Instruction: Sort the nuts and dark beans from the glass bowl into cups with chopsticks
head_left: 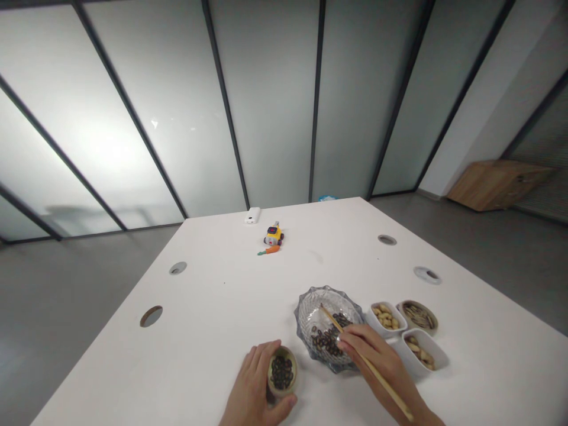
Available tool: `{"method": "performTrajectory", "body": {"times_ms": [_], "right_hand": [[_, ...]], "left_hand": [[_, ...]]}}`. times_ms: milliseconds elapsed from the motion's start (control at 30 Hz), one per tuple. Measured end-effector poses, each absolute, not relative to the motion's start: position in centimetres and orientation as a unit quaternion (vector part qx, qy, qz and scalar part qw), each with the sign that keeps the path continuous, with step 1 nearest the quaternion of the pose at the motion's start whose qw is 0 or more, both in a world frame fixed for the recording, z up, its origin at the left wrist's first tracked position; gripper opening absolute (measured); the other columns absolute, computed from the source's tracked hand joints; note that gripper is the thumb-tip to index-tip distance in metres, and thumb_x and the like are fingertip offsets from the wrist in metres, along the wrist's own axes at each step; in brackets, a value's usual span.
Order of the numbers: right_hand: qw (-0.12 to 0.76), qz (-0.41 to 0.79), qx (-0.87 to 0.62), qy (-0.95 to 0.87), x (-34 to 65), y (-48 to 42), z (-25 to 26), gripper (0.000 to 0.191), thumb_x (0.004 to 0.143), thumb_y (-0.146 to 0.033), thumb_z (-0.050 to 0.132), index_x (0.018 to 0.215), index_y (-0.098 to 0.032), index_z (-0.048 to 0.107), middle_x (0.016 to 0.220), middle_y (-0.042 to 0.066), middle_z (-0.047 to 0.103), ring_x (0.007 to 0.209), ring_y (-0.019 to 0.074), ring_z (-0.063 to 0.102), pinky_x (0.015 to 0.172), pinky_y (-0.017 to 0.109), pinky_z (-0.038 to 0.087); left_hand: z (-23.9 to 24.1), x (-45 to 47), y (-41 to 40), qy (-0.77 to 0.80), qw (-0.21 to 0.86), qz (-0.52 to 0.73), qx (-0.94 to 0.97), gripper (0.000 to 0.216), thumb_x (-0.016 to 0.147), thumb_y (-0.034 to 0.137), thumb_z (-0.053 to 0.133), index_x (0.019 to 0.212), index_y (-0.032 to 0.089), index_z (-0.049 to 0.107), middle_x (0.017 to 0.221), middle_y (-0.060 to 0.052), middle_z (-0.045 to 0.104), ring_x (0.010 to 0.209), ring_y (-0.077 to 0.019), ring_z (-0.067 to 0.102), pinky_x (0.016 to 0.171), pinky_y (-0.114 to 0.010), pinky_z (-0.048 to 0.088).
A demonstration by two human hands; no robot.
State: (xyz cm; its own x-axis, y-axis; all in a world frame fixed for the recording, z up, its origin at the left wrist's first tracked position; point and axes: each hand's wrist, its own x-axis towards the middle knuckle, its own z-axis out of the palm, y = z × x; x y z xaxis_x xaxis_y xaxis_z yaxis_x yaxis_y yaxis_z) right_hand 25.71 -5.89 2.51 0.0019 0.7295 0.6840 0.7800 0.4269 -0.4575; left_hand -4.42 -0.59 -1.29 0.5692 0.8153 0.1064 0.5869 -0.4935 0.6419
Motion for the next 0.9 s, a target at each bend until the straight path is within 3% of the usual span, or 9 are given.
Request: {"method": "performTrajectory", "body": {"times_ms": [367, 567, 800, 900], "right_hand": [[0.485, -0.006, -0.537, -0.691, 25.5, -5.8, 2.2, 0.020, 0.104, -0.033, 0.060, 0.098, -0.023, 0.076, 0.095, 0.006, 0.075, 0.085, 0.0163, 0.076, 0.077, 0.020, 0.063], [0.549, 0.023, -0.545, -0.633, 25.5, -6.6, 3.7, 0.020, 0.102, -0.033, 0.063, 0.094, -0.026, 0.079, 0.094, 0.006, 0.078, 0.085, 0.0181, 0.077, 0.077, 0.023, 0.064], [0.566, 0.187, -0.521, -0.610, 24.7, -7.5, 5.6, 0.031, 0.101, -0.043, 0.062, 0.080, -0.025, 0.076, 0.085, 0.006, 0.077, 0.081, 0.0211, 0.077, 0.072, 0.027, 0.065], [0.568, 0.196, -0.515, -0.611, 24.5, -7.4, 5.9, 0.032, 0.102, -0.044, 0.061, 0.080, -0.025, 0.075, 0.083, 0.005, 0.077, 0.079, 0.0203, 0.076, 0.072, 0.027, 0.064]], "left_hand": [[-1.4, -4.4, -0.6, 0.406, 0.274, 0.217, 0.845, 0.080, 0.073, 0.018, 0.077, 0.147, 0.026, 0.050, 0.138, -0.013, 0.066, 0.126, -0.0345, 0.061, 0.110, -0.051, 0.051], [-1.4, -4.4, -0.6, 0.405, 0.266, 0.222, 0.846, 0.080, 0.072, 0.017, 0.078, 0.146, 0.026, 0.051, 0.138, -0.011, 0.066, 0.126, -0.0331, 0.062, 0.110, -0.048, 0.052], [-1.3, -4.4, -0.7, 0.406, 0.256, 0.230, 0.846, 0.080, 0.071, 0.018, 0.080, 0.146, 0.025, 0.052, 0.137, -0.011, 0.067, 0.125, -0.0330, 0.062, 0.110, -0.048, 0.052], [-1.3, -4.4, -0.7, 0.400, 0.259, 0.237, 0.847, 0.079, 0.072, 0.019, 0.080, 0.146, 0.026, 0.052, 0.136, -0.010, 0.067, 0.124, -0.0323, 0.063, 0.109, -0.048, 0.053]]}}
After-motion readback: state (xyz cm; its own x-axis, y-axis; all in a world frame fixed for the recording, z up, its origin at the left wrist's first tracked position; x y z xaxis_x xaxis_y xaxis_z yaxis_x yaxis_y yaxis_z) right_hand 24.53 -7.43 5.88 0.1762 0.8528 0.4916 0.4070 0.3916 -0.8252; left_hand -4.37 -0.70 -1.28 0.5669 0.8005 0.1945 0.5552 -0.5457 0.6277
